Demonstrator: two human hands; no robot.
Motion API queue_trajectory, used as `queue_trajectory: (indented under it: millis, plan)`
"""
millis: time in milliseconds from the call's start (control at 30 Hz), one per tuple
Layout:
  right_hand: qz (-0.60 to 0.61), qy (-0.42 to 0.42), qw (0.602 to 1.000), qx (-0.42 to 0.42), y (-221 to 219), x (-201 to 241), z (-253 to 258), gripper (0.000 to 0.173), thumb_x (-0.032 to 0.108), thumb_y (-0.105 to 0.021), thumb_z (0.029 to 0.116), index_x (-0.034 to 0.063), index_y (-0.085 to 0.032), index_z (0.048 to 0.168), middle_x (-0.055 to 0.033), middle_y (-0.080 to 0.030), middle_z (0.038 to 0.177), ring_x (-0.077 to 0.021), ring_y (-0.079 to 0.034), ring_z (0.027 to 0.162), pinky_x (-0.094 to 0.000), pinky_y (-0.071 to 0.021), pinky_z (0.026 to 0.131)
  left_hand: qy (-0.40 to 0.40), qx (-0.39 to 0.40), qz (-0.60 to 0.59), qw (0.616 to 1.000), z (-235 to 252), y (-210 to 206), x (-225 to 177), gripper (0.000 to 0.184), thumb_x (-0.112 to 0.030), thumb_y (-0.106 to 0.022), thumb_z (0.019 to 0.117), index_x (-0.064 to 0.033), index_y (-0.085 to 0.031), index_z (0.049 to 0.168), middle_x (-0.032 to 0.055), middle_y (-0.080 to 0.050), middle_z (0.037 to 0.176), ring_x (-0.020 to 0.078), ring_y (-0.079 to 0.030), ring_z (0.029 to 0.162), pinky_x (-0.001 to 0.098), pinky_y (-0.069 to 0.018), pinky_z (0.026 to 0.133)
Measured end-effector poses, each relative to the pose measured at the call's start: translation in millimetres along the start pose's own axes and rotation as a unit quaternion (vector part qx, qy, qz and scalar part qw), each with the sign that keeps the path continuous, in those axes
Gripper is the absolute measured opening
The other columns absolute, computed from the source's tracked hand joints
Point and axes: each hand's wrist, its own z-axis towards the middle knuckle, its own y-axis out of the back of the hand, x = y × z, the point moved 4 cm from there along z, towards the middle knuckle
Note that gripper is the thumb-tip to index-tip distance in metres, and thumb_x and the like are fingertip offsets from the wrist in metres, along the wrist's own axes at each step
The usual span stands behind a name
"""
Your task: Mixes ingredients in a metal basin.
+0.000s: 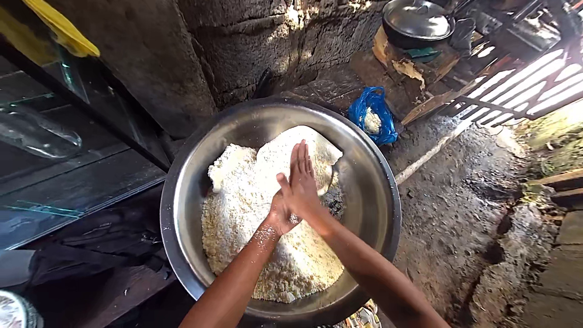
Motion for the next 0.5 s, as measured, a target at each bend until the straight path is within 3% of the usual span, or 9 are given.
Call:
queue_trajectory:
  millis: [100, 167, 200, 233, 300, 367, 400, 467, 500]
  plan:
    - [0.047, 0.049, 0.997, 0.039, -4, 22, -33, 0.098, 0.073, -0.023, 0.0992, -0.0077, -0.041, 0.152, -0.0255, -0.036, 0.161, -0.0393, -0.033, 0.151, -0.0607, -0.0210, 0.124, -0.087, 0.003, -0.032, 0.996, 14, 4, -19, 0.051, -0.037, -0.022, 0.1116, -0.0045, -0.061, 0.107, 0.0042, -0.065, 0.079, 0.0122, -0.064, 0.071, 0.0286, -0.0548, 0.066]
    - [0.085, 0.037, 0.996, -0.014, -10, 7, -33, 0.087, 0.067, -0.035, 0.0991, -0.0076, -0.054, 0.141, -0.0263, -0.049, 0.151, -0.0398, -0.043, 0.144, -0.0616, -0.0272, 0.119, -0.080, 0.008, -0.033, 0.996, 13, 1, -19, 0.045, -0.033, -0.026, 0.1122, -0.0081, -0.063, 0.113, 0.0041, -0.071, 0.092, 0.0128, -0.068, 0.084, 0.0309, -0.0577, 0.074]
    - [0.086, 0.034, 0.996, -0.020, -9, -2, -24, 0.090, 0.063, -0.035, 0.1006, -0.0091, -0.034, 0.155, -0.0271, -0.027, 0.164, -0.0391, -0.022, 0.155, -0.0589, -0.0141, 0.126, -0.057, 0.044, -0.026, 0.997, 9, -2, -14, 0.050, -0.041, -0.021, 0.1120, -0.0149, -0.061, 0.129, 0.0011, -0.072, 0.112, 0.0110, -0.068, 0.104, 0.0314, -0.0572, 0.089]
    - [0.072, 0.030, 0.996, -0.033, -7, -10, -14, 0.095, 0.065, -0.029, 0.1011, -0.0093, -0.018, 0.159, -0.0269, -0.011, 0.169, -0.0376, -0.008, 0.159, -0.0551, -0.0071, 0.128, -0.043, 0.036, -0.014, 0.998, 5, -6, -8, 0.052, -0.046, -0.019, 0.1110, -0.0176, -0.059, 0.130, 0.0002, -0.070, 0.114, 0.0110, -0.067, 0.105, 0.0326, -0.0560, 0.089]
    - [0.073, 0.042, 0.996, -0.038, -5, -9, -13, 0.102, 0.070, -0.024, 0.0991, -0.0113, -0.014, 0.159, -0.0283, -0.009, 0.169, -0.0370, -0.006, 0.159, -0.0532, -0.0056, 0.129, -0.048, 0.018, 0.016, 0.999, 4, -3, -2, 0.051, -0.044, -0.018, 0.1116, -0.0173, -0.059, 0.128, 0.0002, -0.070, 0.109, 0.0102, -0.067, 0.101, 0.0313, -0.0564, 0.086]
    - [0.104, 0.084, 0.991, -0.011, -6, 3, -36, 0.086, 0.064, -0.037, 0.1002, -0.0133, -0.058, 0.131, -0.0306, -0.059, 0.138, -0.0414, -0.053, 0.134, -0.0593, -0.0348, 0.116, -0.105, -0.035, 0.076, 0.991, 5, 9, -13, 0.037, -0.020, -0.027, 0.1106, -0.0076, -0.061, 0.109, 0.0017, -0.067, 0.086, 0.0075, -0.064, 0.077, 0.0257, -0.0553, 0.070]
    - [0.103, 0.094, 0.987, 0.080, -2, 7, -42, 0.079, 0.062, -0.037, 0.1024, -0.0098, -0.067, 0.120, -0.0266, -0.068, 0.123, -0.0407, -0.062, 0.121, -0.0602, -0.0402, 0.110, -0.104, -0.066, 0.116, 0.985, -2, 9, -20, 0.031, -0.013, -0.027, 0.1107, -0.0018, -0.056, 0.109, 0.0040, -0.056, 0.084, 0.0089, -0.054, 0.074, 0.0249, -0.0496, 0.068]
    - [0.071, 0.110, 0.979, 0.154, 2, 6, -34, 0.046, 0.037, -0.050, 0.1030, -0.0026, -0.073, 0.099, -0.0190, -0.072, 0.090, -0.0360, -0.070, 0.086, -0.0583, -0.0538, 0.076, -0.029, -0.086, 0.138, 0.986, -14, 6, -21, 0.030, -0.012, -0.025, 0.1115, -0.0016, -0.054, 0.108, 0.0049, -0.052, 0.082, 0.0106, -0.052, 0.072, 0.0247, -0.0476, 0.067]
    - [0.057, 0.095, 0.984, 0.143, 8, 8, -26, 0.034, 0.026, -0.059, 0.1005, -0.0058, -0.072, 0.101, -0.0221, -0.071, 0.092, -0.0345, -0.070, 0.086, -0.0541, -0.0540, 0.073, 0.008, -0.071, 0.111, 0.991, -16, 1, -18, 0.029, -0.015, -0.026, 0.1121, -0.0073, -0.053, 0.103, 0.0025, -0.054, 0.079, 0.0095, -0.055, 0.070, 0.0237, -0.0499, 0.065]
